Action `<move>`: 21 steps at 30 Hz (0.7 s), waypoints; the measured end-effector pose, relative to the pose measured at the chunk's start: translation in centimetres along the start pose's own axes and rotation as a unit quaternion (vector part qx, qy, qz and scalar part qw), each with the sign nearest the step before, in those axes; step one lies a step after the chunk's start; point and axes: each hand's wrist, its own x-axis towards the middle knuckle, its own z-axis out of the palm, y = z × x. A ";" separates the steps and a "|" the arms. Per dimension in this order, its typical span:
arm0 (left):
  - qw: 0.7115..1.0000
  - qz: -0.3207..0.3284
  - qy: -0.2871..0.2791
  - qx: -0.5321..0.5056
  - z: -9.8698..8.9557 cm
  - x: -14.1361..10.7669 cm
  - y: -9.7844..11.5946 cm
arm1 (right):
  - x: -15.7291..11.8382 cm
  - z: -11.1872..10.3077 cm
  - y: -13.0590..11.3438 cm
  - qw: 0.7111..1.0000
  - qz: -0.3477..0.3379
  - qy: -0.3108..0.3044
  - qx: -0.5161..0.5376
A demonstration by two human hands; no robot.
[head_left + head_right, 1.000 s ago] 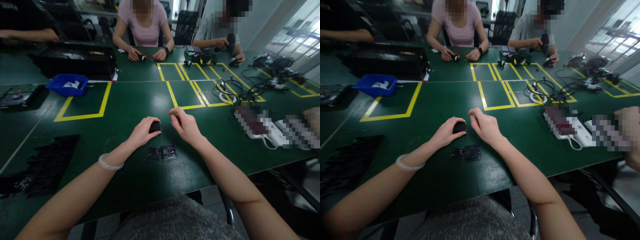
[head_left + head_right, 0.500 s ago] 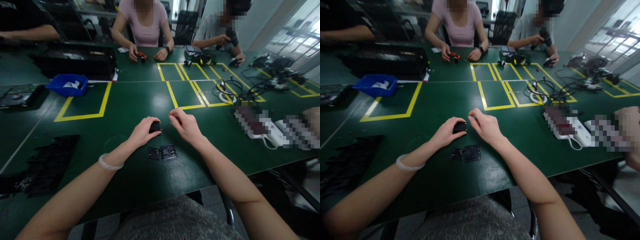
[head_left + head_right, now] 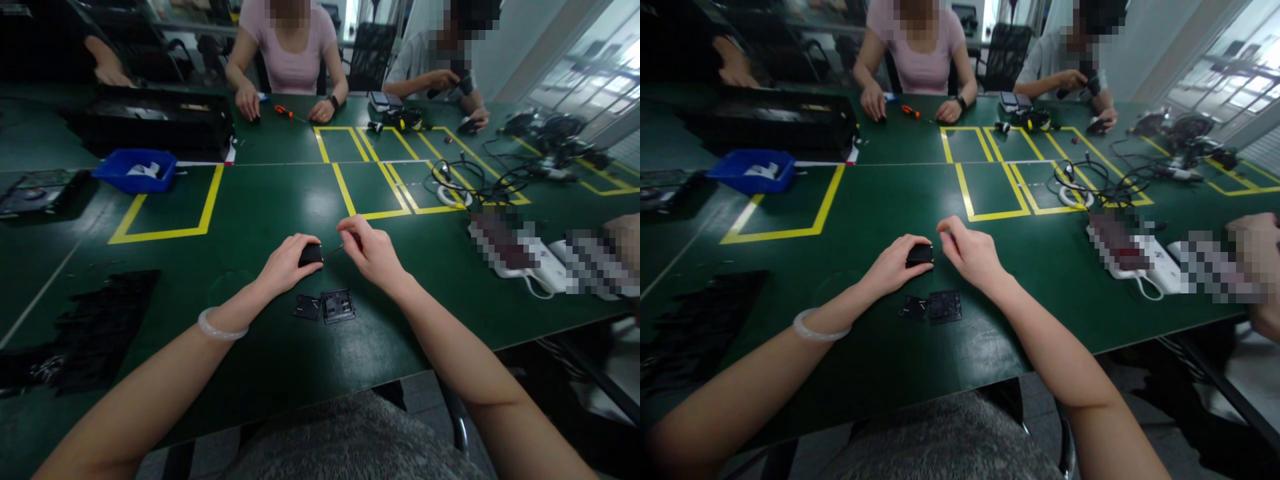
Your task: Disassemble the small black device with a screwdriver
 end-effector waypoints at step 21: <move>1.000 0.000 0.001 0.002 -0.1 0.0 0.0 | -0.1 -0.1 0.1 1.000 0.000 -0.011 0.005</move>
